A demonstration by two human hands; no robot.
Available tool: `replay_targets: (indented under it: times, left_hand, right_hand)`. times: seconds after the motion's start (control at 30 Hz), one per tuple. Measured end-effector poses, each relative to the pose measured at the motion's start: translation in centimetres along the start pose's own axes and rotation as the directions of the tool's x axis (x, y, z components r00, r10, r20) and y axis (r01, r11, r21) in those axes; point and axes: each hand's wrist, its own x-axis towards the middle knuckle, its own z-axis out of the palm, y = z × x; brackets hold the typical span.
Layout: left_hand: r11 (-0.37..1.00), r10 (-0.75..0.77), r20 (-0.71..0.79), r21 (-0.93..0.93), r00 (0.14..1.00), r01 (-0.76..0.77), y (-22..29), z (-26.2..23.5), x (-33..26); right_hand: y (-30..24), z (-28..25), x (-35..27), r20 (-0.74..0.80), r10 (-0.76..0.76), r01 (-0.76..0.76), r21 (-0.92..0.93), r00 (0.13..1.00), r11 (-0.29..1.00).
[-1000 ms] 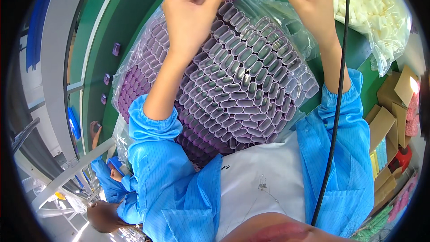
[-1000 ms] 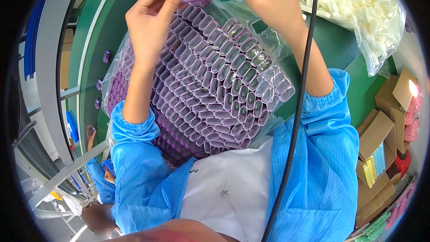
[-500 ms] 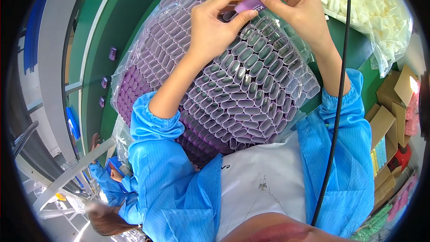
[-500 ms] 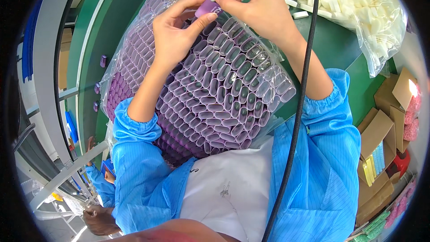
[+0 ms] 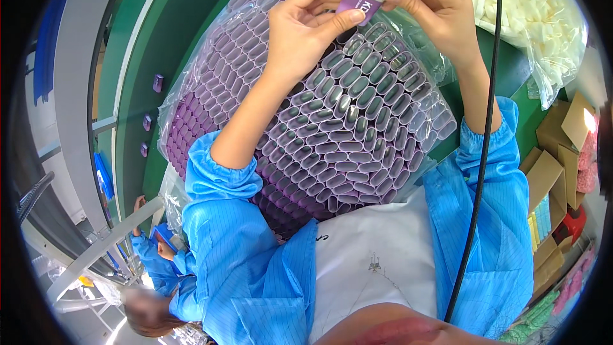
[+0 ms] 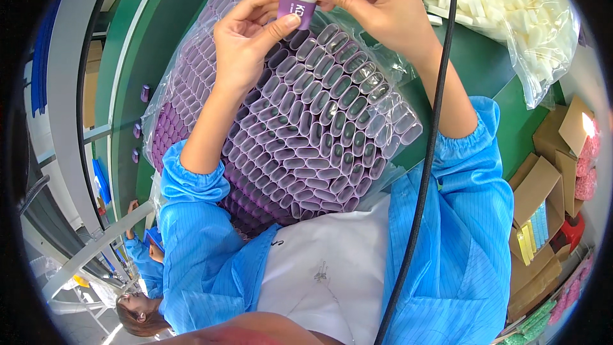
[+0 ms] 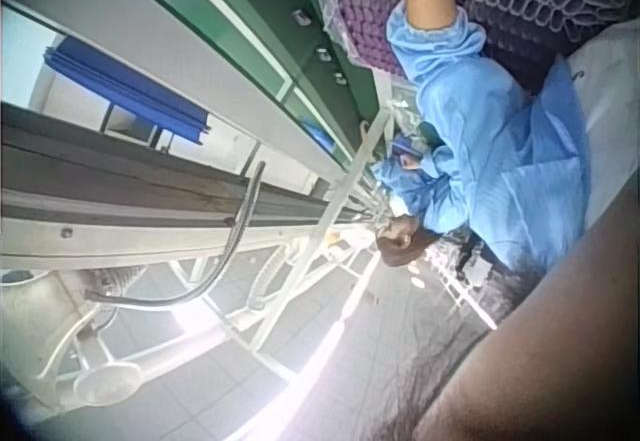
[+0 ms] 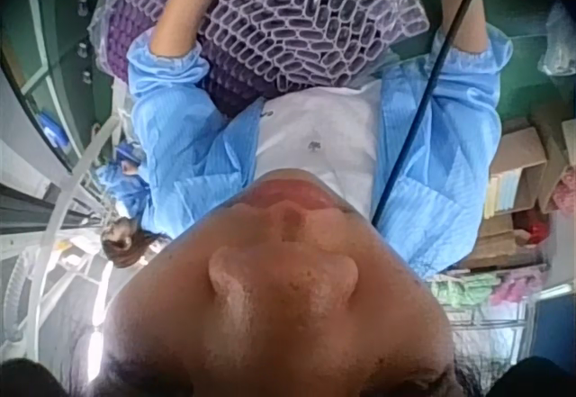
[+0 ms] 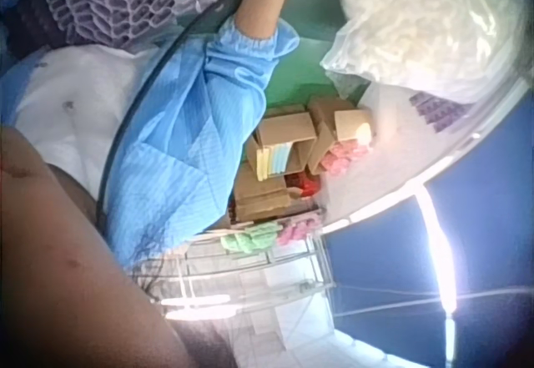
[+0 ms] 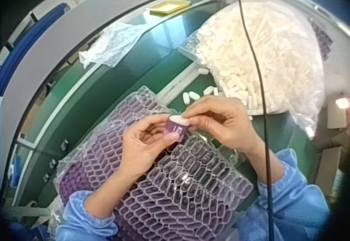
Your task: The person places white cylindrical objects into purple capsule halves and then closes them. The person works at a green table, handling a stack of purple capsule shells and a bag of white objects, assembling them one by one.
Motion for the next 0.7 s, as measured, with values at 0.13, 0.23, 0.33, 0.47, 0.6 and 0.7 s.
replay_targets:
  times: [0.13, 0.23, 0.33, 0.47, 0.6, 0.7]
  left_hand:
    - [1.0, -0.01, 0.027, -0.007, 1.0, 0.01, 0.0, -0.1, 0.0]
    - [0.998, -0.018, 0.021, -0.053, 1.0, 0.019, -0.1, 0.1, -0.1]
    - [0.999, 0.008, 0.032, -0.039, 0.999, -0.007, 0.0, -0.3, 0.1]
    - [0.97, -0.031, -0.151, 0.235, 0.988, 0.066, 1.6, -4.9, 1.1]
    - [0.8, -0.076, -0.324, 0.544, 0.943, 0.252, 3.9, -20.8, 1.2]
    - [0.618, -0.188, -0.572, 0.563, 0.798, 0.549, 3.8, -34.2, -4.8]
  right_hand:
    - [0.5, 0.4, -0.5, -0.033, -0.046, 0.047, 0.027, 0.998, 0.999]
    - [0.2, -0.1, -0.1, 0.047, -0.235, 0.239, -0.156, 0.971, 0.958]
    - [0.4, 0.5, -0.3, -0.022, -0.232, 0.231, -0.057, 0.972, 0.971]
    - [0.3, 1.3, 0.3, -0.369, -0.071, 0.138, 0.157, 0.927, 0.978]
    - [1.4, -1.5, 0.7, -0.378, 0.272, -0.341, -0.129, 0.885, 0.931]
    - [2.6, -1.5, 1.4, -0.03, 0.004, -0.02, -0.567, 1.0, 0.824]
